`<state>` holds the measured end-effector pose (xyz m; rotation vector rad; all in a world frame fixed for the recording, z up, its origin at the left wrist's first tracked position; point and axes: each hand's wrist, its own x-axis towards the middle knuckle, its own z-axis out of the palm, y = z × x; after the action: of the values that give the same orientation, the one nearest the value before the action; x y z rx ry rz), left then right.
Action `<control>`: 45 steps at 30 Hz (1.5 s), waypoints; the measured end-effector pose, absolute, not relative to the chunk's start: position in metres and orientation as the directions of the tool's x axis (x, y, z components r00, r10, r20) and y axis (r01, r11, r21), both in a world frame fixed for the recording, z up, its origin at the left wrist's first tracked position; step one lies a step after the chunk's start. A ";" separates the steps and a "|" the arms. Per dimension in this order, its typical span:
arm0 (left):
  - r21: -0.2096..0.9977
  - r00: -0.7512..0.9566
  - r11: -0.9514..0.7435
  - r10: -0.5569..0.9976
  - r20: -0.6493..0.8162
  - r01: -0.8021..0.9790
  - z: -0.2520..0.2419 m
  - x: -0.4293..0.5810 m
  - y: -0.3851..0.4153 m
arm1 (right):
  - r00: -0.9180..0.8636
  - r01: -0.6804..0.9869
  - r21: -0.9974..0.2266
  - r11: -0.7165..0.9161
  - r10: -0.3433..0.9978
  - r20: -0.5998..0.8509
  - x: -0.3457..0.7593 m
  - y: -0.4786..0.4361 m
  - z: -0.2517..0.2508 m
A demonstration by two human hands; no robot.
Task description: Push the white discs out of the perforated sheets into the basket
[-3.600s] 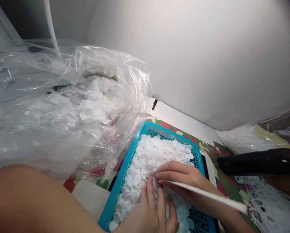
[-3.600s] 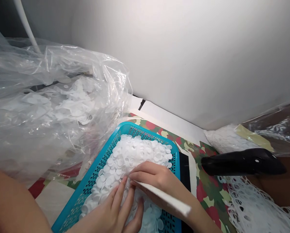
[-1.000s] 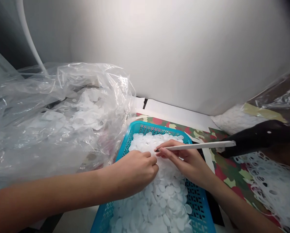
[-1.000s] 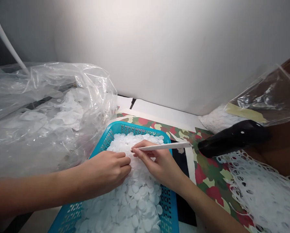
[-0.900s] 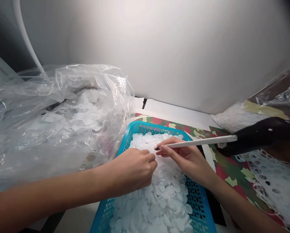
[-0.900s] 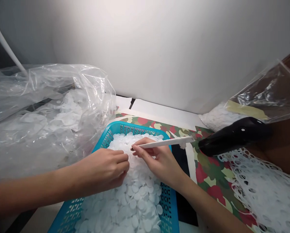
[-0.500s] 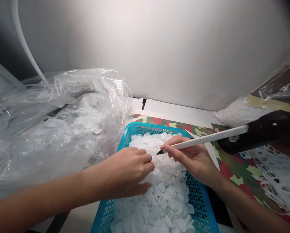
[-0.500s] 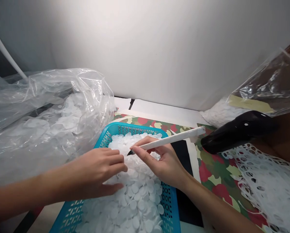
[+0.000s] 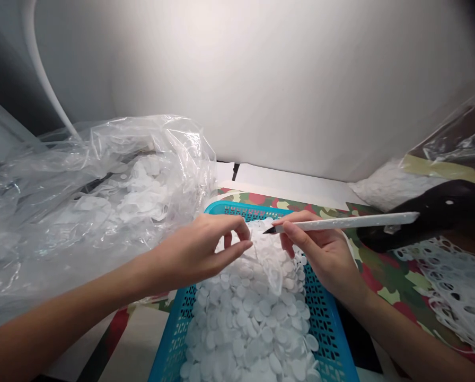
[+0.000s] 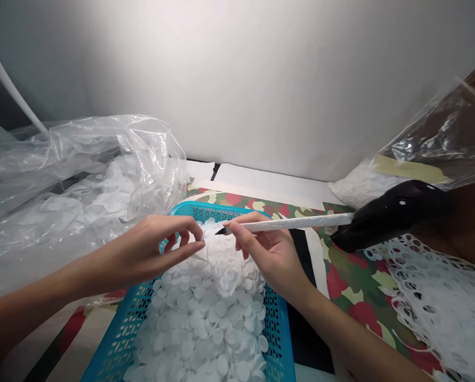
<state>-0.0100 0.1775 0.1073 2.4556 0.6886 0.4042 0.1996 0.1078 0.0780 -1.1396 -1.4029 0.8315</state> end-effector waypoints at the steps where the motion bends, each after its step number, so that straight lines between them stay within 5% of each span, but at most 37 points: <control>1: 0.604 0.808 -0.697 0.572 0.140 0.388 0.108 -0.010 0.179 | 0.053 0.181 -0.937 0.299 0.948 0.313 0.201 0.108 0.077; 7: 0.702 0.739 -0.613 0.649 0.184 0.364 0.105 -0.005 0.183 | -0.065 0.166 -0.907 0.387 0.922 0.381 0.204 0.109 0.076; 11: 0.733 0.708 -0.587 0.675 0.208 0.344 0.105 -0.002 0.188 | -0.156 0.323 -0.903 0.282 0.957 0.243 0.202 0.109 0.077; 20: 0.788 0.648 -0.517 0.733 0.207 0.333 0.100 -0.002 0.200 | -0.024 0.318 -0.933 0.165 0.986 0.166 0.199 0.112 0.078; 26: 0.744 0.596 -0.559 0.755 0.273 0.366 0.111 -0.010 0.186 | 0.150 0.158 -0.977 0.141 0.975 0.165 0.203 0.115 0.075; 34: 0.404 0.827 -0.839 0.490 0.275 0.363 0.080 -0.033 0.149 | 0.195 0.084 -0.984 0.159 0.965 0.173 0.207 0.118 0.067; 39: 0.375 0.738 -0.861 0.495 0.459 0.344 0.071 -0.026 0.157 | 0.201 0.069 -0.978 0.197 0.958 0.207 0.214 0.124 0.066; 45: 0.482 0.649 -0.796 0.589 0.480 0.366 0.072 -0.005 0.181 | 0.220 0.292 -0.899 0.326 0.892 0.395 0.218 0.129 0.079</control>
<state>-0.0048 0.1811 0.0719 2.5277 0.7600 0.9121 0.2184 0.1287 0.0790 -1.2150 -1.3283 0.6009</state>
